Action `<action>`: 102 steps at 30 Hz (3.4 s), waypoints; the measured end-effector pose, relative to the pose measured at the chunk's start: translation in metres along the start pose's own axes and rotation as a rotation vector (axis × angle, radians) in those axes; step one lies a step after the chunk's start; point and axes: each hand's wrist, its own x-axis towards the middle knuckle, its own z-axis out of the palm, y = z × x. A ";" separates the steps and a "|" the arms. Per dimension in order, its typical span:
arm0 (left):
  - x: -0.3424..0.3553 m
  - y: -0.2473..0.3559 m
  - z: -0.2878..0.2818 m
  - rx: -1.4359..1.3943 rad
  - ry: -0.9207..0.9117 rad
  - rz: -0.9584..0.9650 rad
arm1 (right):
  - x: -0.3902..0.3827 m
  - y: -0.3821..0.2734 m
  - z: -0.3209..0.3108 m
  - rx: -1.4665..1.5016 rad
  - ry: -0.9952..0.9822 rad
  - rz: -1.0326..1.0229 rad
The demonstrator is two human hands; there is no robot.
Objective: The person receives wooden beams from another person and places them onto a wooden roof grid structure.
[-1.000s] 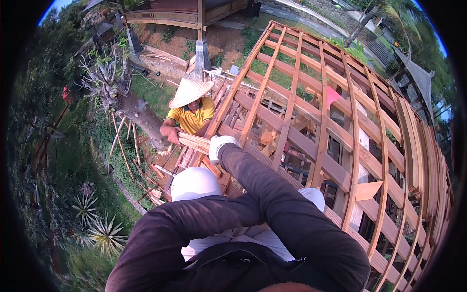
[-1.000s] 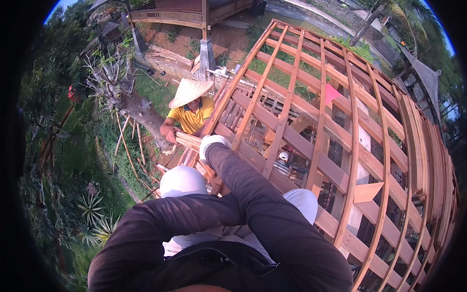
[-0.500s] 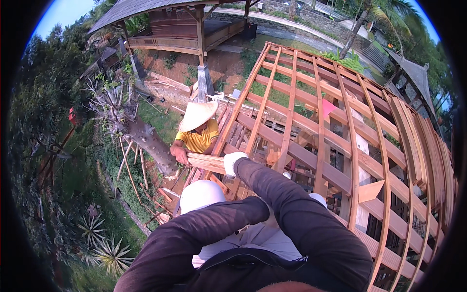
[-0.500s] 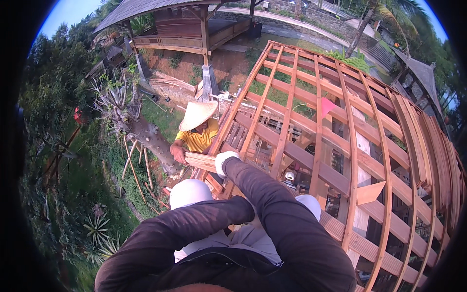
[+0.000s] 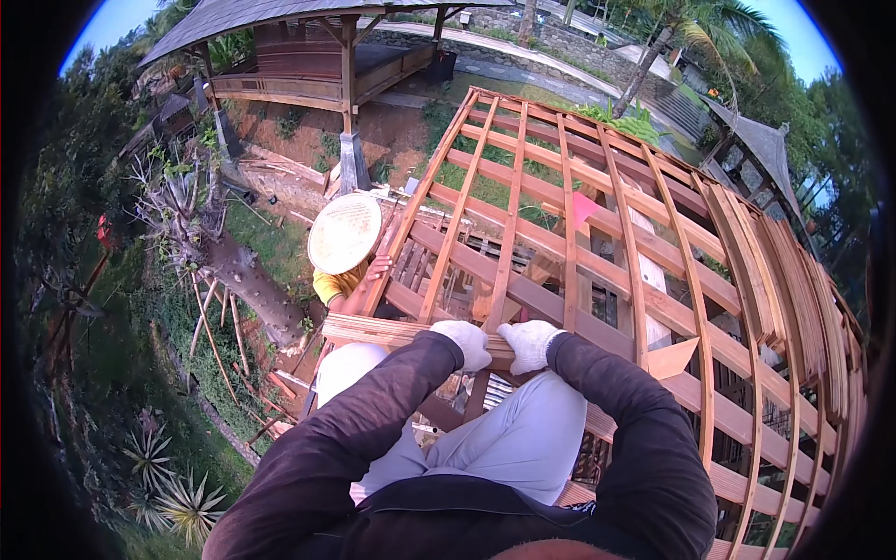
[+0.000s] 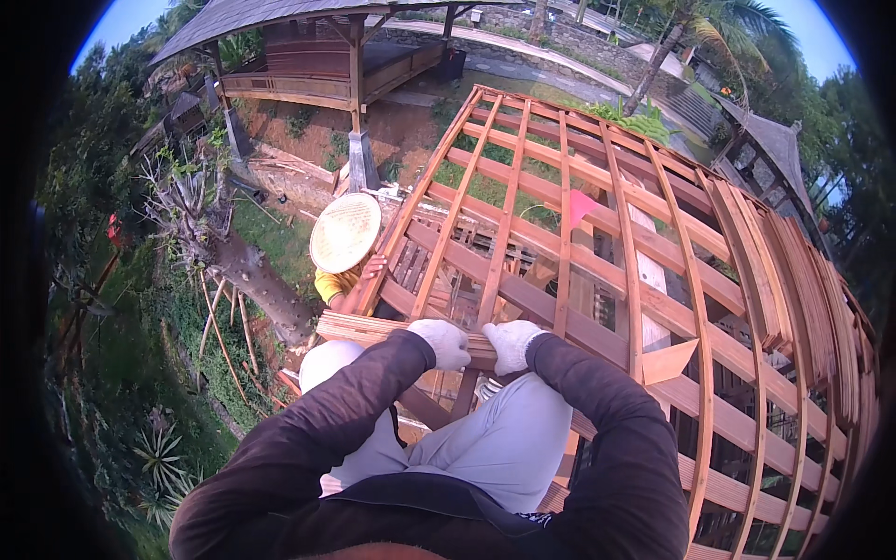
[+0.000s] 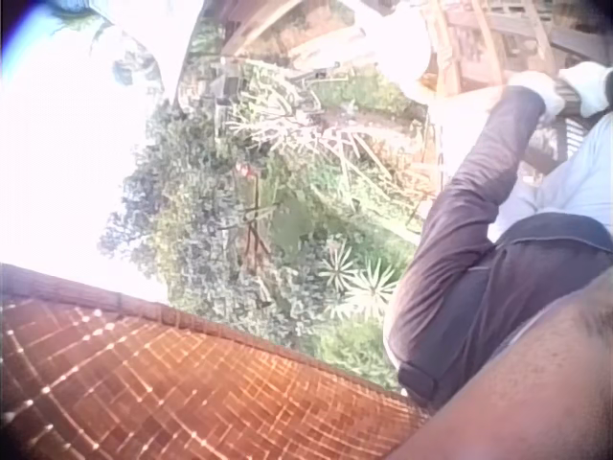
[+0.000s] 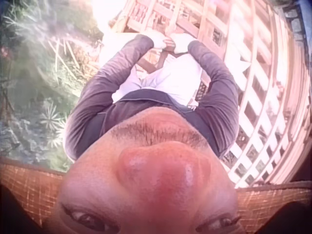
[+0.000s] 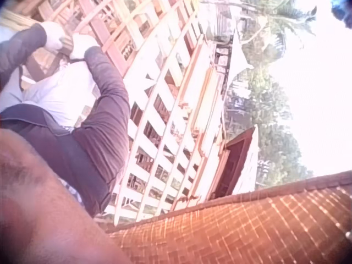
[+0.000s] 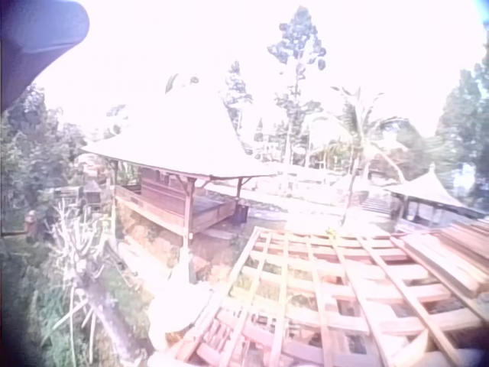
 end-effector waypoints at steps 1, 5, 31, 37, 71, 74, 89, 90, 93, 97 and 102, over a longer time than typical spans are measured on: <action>0.001 -0.005 -0.005 -0.034 0.118 -0.087 | -0.014 0.010 0.010 0.016 0.015 0.015; 0.028 -0.022 0.010 0.074 0.004 -0.237 | -0.018 0.006 0.021 0.049 0.060 0.084; 0.061 -0.021 0.079 0.217 0.088 -0.196 | 0.027 -0.015 0.018 0.043 -0.047 0.086; 0.062 -0.021 0.080 0.196 0.104 -0.211 | 0.024 -0.023 0.008 0.074 -0.113 0.143; 0.070 -0.024 0.079 0.237 0.106 -0.183 | 0.027 -0.014 0.020 0.059 -0.006 0.103; 0.066 -0.016 0.073 0.240 0.122 -0.159 | 0.014 -0.014 0.012 0.072 0.027 0.113; 0.067 0.008 0.076 0.131 0.216 -0.078 | -0.004 -0.009 0.013 -0.020 0.048 0.122; 0.069 0.007 0.076 0.128 0.224 -0.088 | 0.000 -0.009 0.012 -0.034 0.073 0.105; 0.071 0.007 0.078 0.144 0.198 -0.107 | 0.006 -0.009 0.013 -0.012 0.064 0.110; 0.073 0.003 0.080 0.140 0.207 -0.109 | 0.014 -0.009 0.015 0.059 -0.026 0.124; 0.070 0.004 0.068 0.125 0.090 -0.117 | 0.017 -0.008 0.016 0.043 -0.076 0.141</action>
